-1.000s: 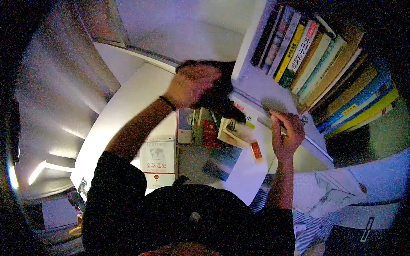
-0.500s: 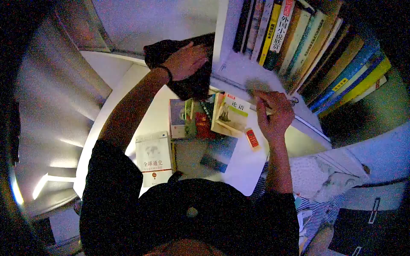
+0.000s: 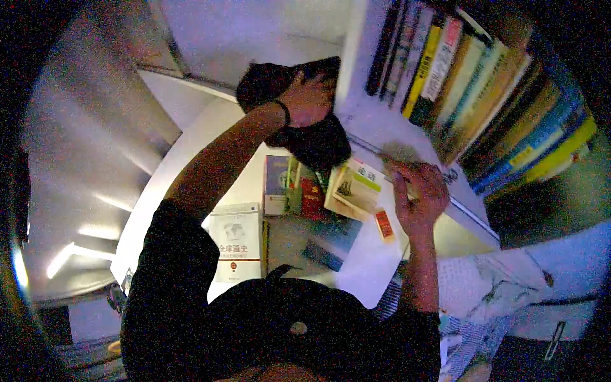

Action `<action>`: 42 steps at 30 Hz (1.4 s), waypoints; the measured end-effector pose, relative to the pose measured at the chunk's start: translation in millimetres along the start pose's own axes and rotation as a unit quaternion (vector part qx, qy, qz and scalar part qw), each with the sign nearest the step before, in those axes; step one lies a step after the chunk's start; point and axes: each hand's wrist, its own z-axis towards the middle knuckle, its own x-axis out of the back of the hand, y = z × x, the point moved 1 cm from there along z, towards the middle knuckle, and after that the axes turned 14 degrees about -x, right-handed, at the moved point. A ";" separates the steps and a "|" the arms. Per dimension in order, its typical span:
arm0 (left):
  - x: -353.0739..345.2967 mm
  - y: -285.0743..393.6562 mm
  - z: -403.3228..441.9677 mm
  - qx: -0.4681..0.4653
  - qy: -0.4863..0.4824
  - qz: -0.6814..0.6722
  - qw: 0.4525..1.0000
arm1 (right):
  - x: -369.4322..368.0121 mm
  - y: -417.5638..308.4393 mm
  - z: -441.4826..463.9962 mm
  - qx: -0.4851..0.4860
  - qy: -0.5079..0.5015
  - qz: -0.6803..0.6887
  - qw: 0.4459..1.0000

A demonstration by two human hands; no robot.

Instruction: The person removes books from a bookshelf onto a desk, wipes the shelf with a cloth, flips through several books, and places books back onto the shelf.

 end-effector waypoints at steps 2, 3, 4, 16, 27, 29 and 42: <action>3.2 -1.2 -0.4 0.006 0.012 -0.055 0.998 | -1.5 -6.2 3.4 -0.010 -0.006 0.000 1.000; 0.7 -2.2 0.4 0.009 0.027 -0.061 0.998 | -5.0 -7.0 3.5 -0.008 -0.010 0.005 1.000; -1.5 -3.0 1.4 0.010 0.044 -0.068 0.997 | -7.5 -8.2 4.1 -0.022 0.000 0.008 1.000; -40.4 -83.6 104.3 0.066 -0.062 -0.118 0.989 | -11.3 -6.1 4.9 -0.015 0.018 -0.054 0.998; -48.0 -169.7 37.7 0.198 -0.046 -0.105 0.973 | -8.2 4.3 -2.0 0.013 0.014 -0.052 0.998; -52.8 -196.5 20.7 0.243 -0.048 -0.104 0.963 | -6.3 -3.8 2.3 0.001 0.002 -0.048 0.999; -39.5 -227.5 -73.0 0.240 0.030 -0.098 0.965 | 2.2 -3.4 3.7 0.010 0.019 0.036 0.999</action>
